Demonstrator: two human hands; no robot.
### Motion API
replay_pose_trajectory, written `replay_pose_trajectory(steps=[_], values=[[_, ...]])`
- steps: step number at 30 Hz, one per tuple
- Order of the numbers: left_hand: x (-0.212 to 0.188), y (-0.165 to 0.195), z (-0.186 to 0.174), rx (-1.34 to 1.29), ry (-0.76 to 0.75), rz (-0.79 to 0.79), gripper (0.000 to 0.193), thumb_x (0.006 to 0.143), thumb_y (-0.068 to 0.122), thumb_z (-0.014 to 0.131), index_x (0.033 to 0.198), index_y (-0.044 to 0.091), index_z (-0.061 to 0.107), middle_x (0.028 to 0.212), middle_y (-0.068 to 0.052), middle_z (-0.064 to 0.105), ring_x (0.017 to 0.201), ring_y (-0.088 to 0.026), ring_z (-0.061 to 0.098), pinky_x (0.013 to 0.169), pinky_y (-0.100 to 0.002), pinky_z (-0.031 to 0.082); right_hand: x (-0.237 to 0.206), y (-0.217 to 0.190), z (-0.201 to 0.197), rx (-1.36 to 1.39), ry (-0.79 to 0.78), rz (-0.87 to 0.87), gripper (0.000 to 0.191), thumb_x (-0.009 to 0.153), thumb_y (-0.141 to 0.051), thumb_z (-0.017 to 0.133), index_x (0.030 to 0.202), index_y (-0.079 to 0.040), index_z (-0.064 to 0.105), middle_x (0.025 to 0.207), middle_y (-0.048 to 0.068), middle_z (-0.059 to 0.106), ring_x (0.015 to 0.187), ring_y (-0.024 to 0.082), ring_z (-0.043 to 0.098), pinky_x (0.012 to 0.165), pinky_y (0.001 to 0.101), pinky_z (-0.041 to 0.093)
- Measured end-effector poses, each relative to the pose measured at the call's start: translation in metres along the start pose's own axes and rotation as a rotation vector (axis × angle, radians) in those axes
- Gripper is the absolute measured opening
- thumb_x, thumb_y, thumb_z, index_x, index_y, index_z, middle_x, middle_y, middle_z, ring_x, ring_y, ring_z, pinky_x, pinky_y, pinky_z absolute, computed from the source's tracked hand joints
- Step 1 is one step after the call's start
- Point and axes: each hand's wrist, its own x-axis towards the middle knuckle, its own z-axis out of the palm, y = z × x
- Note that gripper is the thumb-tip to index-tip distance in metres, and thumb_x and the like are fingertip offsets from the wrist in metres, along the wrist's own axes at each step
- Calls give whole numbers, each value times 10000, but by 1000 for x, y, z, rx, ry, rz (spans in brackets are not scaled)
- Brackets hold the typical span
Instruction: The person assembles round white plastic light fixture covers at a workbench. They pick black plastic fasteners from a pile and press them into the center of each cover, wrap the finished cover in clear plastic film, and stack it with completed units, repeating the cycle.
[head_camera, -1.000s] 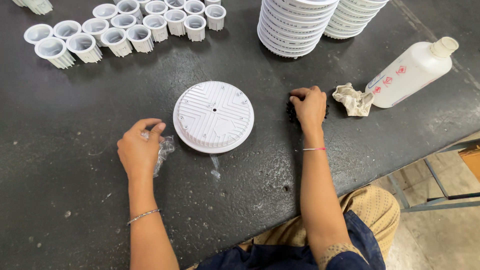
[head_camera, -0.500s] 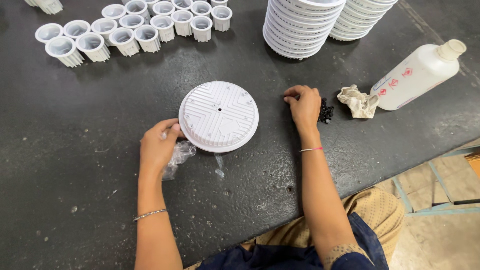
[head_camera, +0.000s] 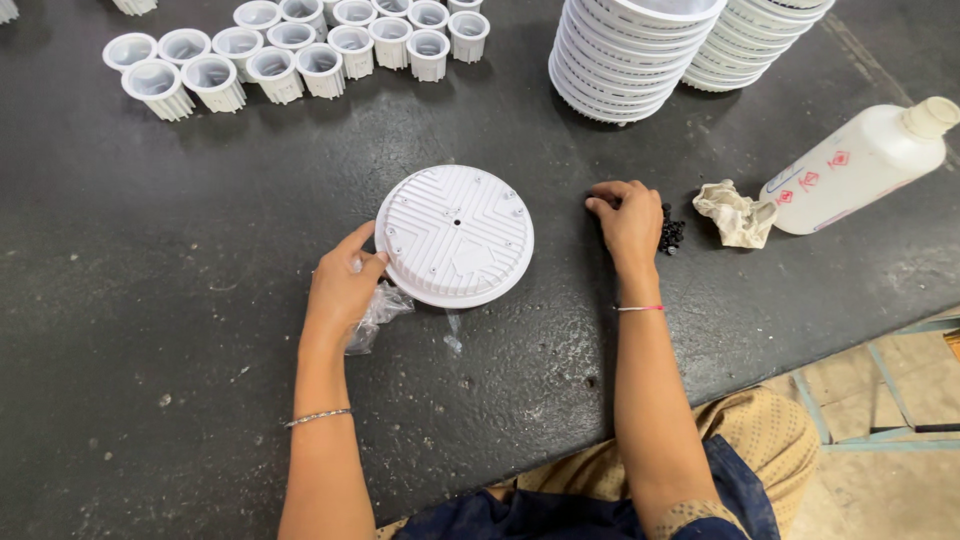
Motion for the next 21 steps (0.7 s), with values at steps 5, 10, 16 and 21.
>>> replay_pose_trajectory(steps=[5,10,16,21], values=[[0,-3,-3,16,8,42,511,881,195,700,1387,174,630,940,-113,769,918,-216,735,859,-360,524,2,-4,-4,-10,-23,-44,210,811,-186,842,1007,-115,825,946,126,725,861,298,656,794,421,527],[0,-4,-9,-12,36,25,488,863,218,709,1347,183,656,983,-120,772,962,-259,740,883,-378,532,-1,-56,-15,415,-54,-13,209,865,-108,819,1073,-96,797,1003,87,730,850,195,685,789,302,542],[2,-6,-14,29,14,-43,487,863,284,697,1342,204,654,1062,-114,779,1044,-297,729,926,-414,530,-19,-151,-19,535,-434,-236,212,853,-46,782,1061,-83,791,1065,73,723,897,175,686,789,294,552],[5,-11,-21,22,0,-63,486,854,294,707,1331,214,663,1085,-113,776,1073,-304,719,942,-416,525,-28,-197,-14,427,-507,-327,204,822,-61,790,1022,-96,798,1058,67,723,892,176,708,802,312,577]])
